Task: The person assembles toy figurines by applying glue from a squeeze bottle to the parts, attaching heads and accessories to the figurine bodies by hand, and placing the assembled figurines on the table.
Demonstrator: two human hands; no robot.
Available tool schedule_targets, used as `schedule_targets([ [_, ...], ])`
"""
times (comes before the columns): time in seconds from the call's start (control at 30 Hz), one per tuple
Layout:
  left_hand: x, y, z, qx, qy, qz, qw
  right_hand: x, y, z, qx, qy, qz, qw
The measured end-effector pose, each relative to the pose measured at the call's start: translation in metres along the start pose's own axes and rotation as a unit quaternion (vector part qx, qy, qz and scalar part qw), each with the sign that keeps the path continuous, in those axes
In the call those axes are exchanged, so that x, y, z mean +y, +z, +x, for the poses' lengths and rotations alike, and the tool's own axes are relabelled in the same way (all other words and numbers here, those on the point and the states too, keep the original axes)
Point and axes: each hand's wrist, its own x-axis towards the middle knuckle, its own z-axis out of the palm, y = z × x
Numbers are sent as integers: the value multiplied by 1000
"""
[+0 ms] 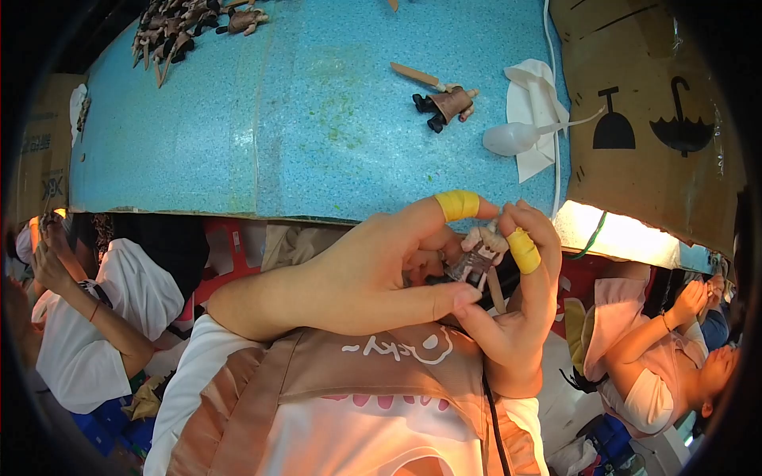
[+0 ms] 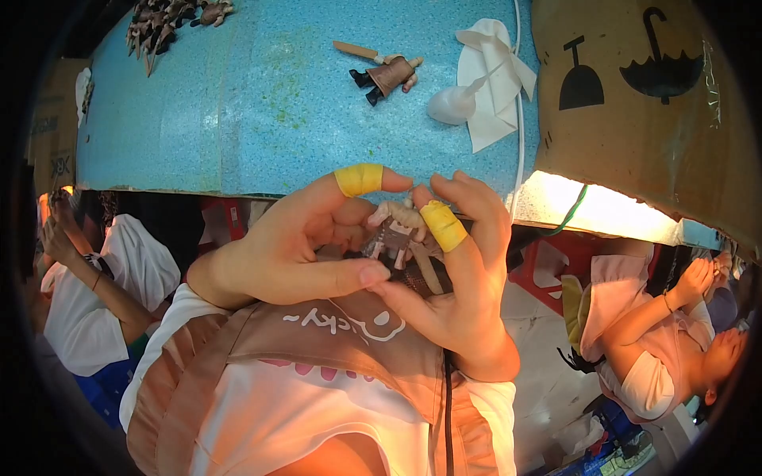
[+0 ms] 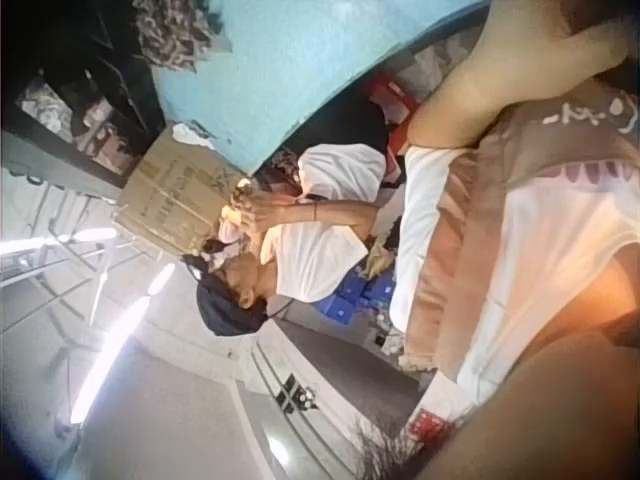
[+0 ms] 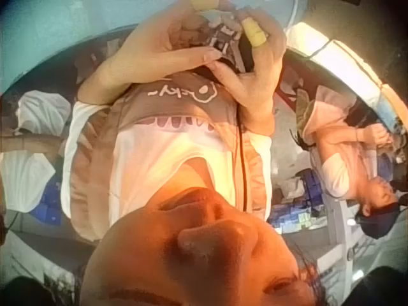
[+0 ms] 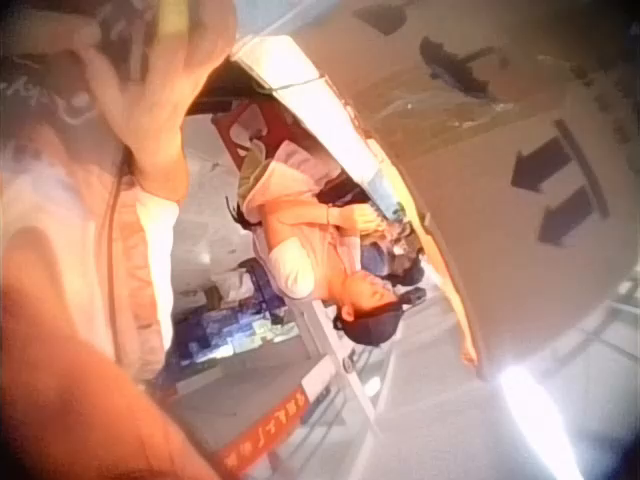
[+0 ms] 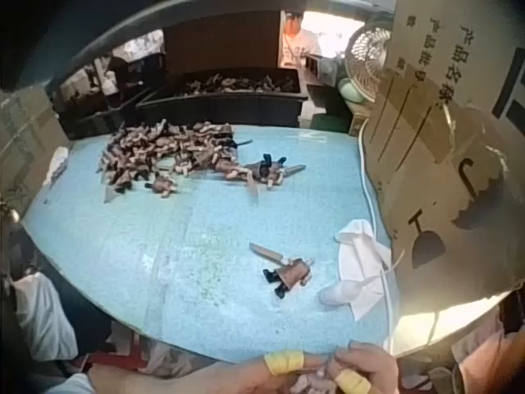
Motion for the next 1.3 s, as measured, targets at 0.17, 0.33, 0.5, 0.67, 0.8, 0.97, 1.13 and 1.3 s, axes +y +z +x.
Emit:
schedule_targets([
  [0.17,0,0,-2,-20,18,14,1000,3,-7,2,-15,-29,43,999],
  [0.33,-5,1,-4,-8,22,-38,999,2,-3,-2,-9,-5,123,992],
  [0.5,-8,1,-4,5,32,-65,997,-20,4,0,12,151,311,938],
  [0.67,-13,2,-3,-8,17,-129,992,-3,-6,-4,-53,94,209,972],
  [0.8,-19,7,-3,11,59,-117,991,-4,-3,-5,-32,74,220,972],
  [0.97,-22,7,-2,19,86,-130,988,-8,-1,-6,-31,95,246,964],
  [1.13,-16,2,-4,-25,51,-131,990,-2,4,-9,-12,143,396,907],
  [1.3,-25,7,0,5,109,-132,985,5,-1,-11,-36,100,349,931],
])
